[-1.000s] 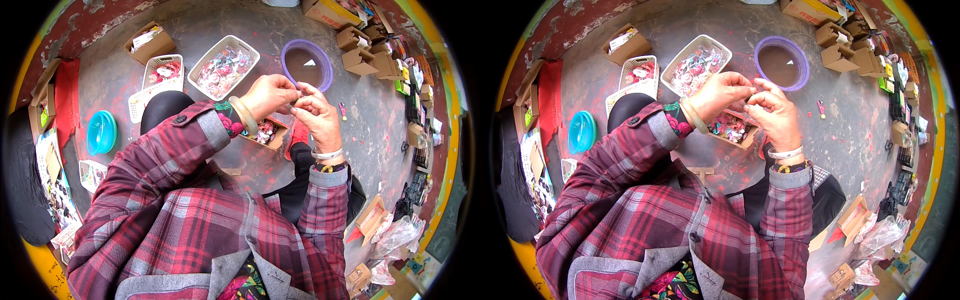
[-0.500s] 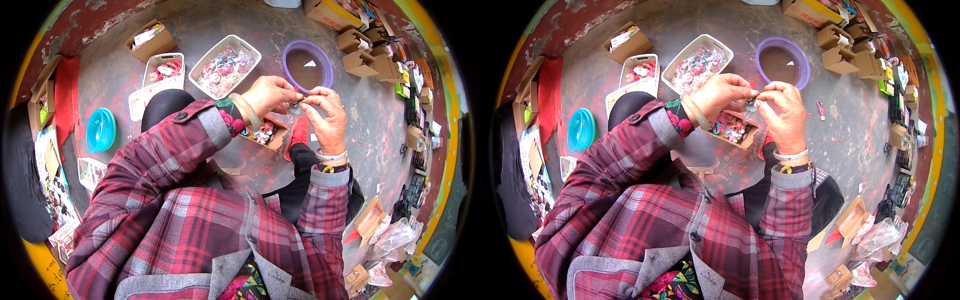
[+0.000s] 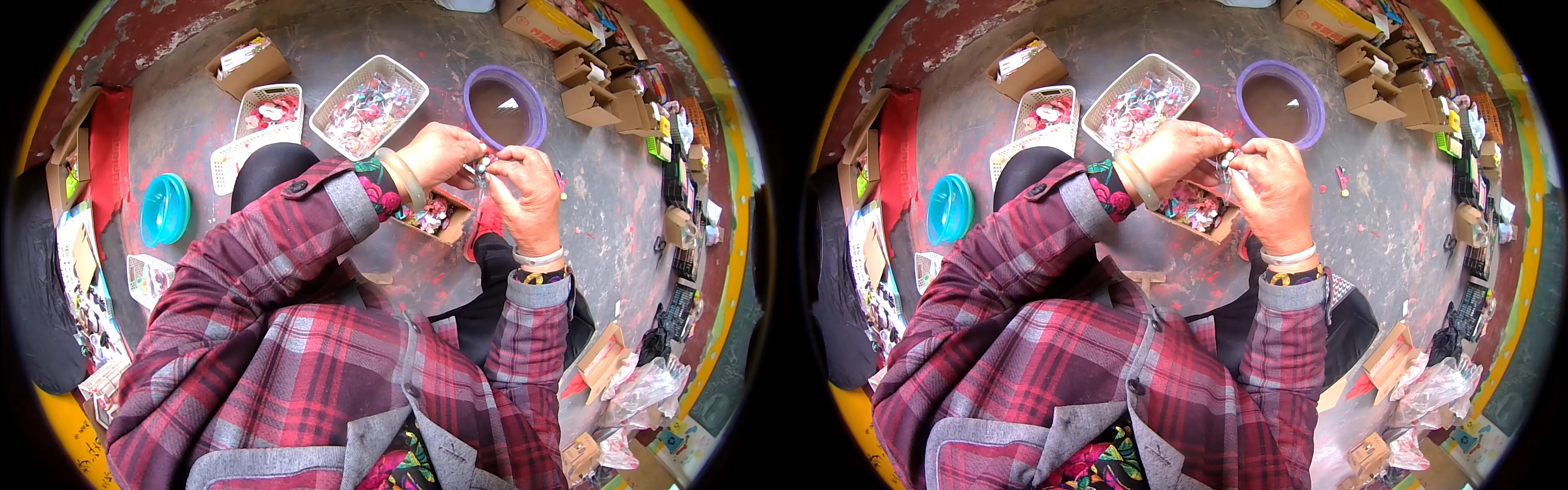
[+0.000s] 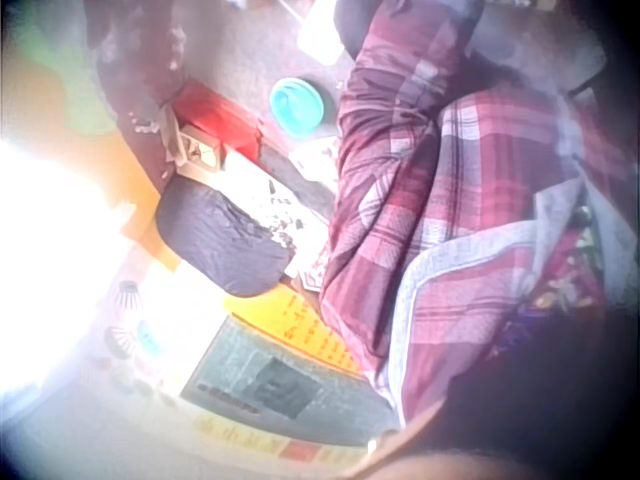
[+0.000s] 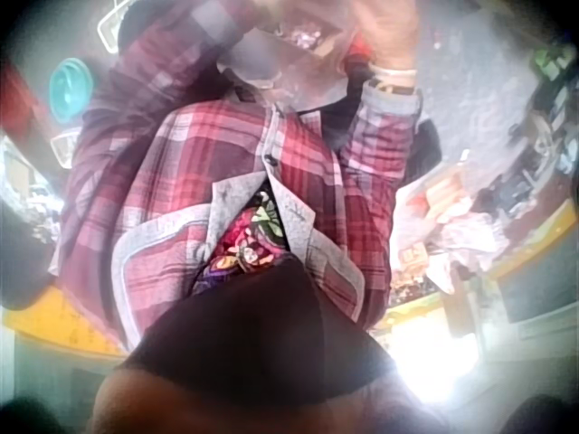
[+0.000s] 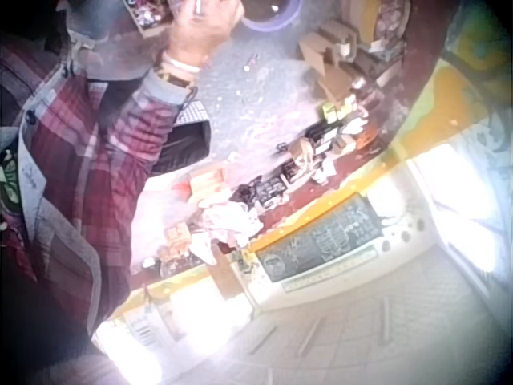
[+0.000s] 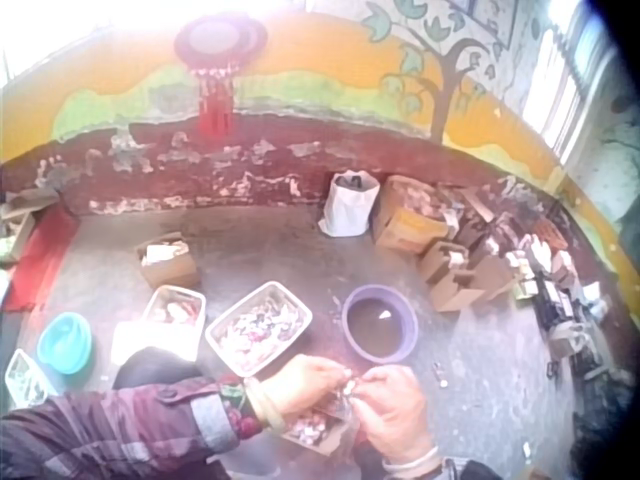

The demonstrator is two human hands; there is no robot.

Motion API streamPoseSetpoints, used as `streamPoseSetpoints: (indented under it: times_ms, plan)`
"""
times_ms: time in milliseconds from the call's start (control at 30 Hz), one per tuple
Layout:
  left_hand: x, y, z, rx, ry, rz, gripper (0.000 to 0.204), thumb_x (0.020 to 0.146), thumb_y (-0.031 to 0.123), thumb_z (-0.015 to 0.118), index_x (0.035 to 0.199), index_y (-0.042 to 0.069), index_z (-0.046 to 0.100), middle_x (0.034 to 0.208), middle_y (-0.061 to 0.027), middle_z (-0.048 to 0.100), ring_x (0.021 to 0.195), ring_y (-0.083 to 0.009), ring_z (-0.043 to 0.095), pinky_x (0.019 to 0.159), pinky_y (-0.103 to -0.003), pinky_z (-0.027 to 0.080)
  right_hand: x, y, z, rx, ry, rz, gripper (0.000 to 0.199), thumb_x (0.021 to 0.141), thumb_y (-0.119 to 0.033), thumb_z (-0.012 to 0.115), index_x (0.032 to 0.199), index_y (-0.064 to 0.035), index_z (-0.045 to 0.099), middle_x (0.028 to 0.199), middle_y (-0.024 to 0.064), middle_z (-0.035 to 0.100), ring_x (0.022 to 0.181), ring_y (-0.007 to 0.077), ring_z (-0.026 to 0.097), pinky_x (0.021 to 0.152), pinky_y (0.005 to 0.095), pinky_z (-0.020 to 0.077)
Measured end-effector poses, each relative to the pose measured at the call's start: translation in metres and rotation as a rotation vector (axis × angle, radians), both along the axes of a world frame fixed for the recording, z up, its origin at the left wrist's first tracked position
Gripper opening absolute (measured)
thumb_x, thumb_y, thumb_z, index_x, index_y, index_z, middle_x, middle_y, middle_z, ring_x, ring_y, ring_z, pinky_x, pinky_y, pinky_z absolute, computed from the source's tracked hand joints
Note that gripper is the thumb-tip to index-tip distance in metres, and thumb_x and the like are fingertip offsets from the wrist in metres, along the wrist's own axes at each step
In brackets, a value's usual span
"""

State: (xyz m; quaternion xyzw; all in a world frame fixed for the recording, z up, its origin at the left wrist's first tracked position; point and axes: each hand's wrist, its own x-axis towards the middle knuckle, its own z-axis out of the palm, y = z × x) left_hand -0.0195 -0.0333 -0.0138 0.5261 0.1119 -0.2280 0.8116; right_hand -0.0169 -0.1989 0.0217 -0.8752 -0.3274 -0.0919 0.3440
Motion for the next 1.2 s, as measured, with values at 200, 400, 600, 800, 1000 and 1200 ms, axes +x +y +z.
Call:
streamPoseSetpoints:
  times_ms: [200,400,600,800,1000,1200]
  plan:
    - [0.003,-0.002,-0.001,0.119,-0.027,-0.004,0.023,0.087,0.02,0.055,0.095,-0.001,0.061,0.078,-0.0055,0.061,0.063,-0.0112,0.059,0.059,-0.025,0.052,-0.001,0.002,0.0,-0.055,-0.062,-0.036,0.01,0.065,-0.003,0.062,0.075,-0.0043,0.059,0.089,0.0065,0.058,0.089,0.0246,0.053,0.077,0.0345,0.0432]
    - [0.004,-0.005,-0.006,0.187,-0.138,0.031,0.025,0.088,0.019,0.055,0.096,-0.004,0.06,0.079,-0.0071,0.062,0.065,-0.0119,0.06,0.061,-0.026,0.052,0.0,0.004,0.001,-0.077,-0.16,-0.083,0.009,0.065,-0.003,0.061,0.073,-0.0041,0.057,0.089,0.0068,0.058,0.089,0.0255,0.053,0.078,0.0349,0.044]
    - [0.001,-0.004,-0.006,0.204,-0.195,0.009,0.025,0.088,0.018,0.053,0.096,-0.005,0.06,0.079,-0.0072,0.063,0.067,-0.0118,0.061,0.06,-0.026,0.053,-0.002,0.005,0.002,-0.122,-0.171,-0.03,0.01,0.065,-0.002,0.061,0.073,-0.0043,0.056,0.087,0.0069,0.058,0.085,0.0248,0.054,0.072,0.0341,0.0456]
    - [0.0,-0.002,0.002,0.278,-0.231,-0.04,0.027,0.089,0.022,0.051,0.097,-0.002,0.062,0.079,-0.006,0.063,0.06,-0.0097,0.057,0.05,-0.024,0.049,-0.001,0.002,-0.002,-0.097,-0.109,-0.011,0.012,0.065,-0.002,0.06,0.076,-0.0044,0.055,0.082,0.007,0.058,0.078,0.0253,0.056,0.066,0.0347,0.046]
    - [0.001,-0.001,0.005,0.327,-0.207,-0.1,0.026,0.089,0.023,0.052,0.097,0.0,0.063,0.082,-0.0058,0.063,0.059,-0.0095,0.055,0.046,-0.023,0.046,-0.006,-0.002,-0.004,-0.111,0.172,-0.091,0.009,0.07,-0.007,0.059,0.078,-0.0051,0.055,0.076,0.0097,0.058,0.066,0.0278,0.058,0.058,0.0352,0.046]
    - [0.002,-0.002,-0.003,0.229,-0.201,-0.059,0.026,0.09,0.022,0.051,0.099,-0.001,0.061,0.086,-0.0067,0.062,0.071,-0.0113,0.058,0.051,-0.025,0.05,-0.003,-0.007,-0.007,0.045,0.371,-0.21,0.013,0.074,-0.006,0.061,0.087,-0.0049,0.057,0.075,0.0037,0.059,0.065,0.0119,0.057,0.058,0.0256,0.0447]
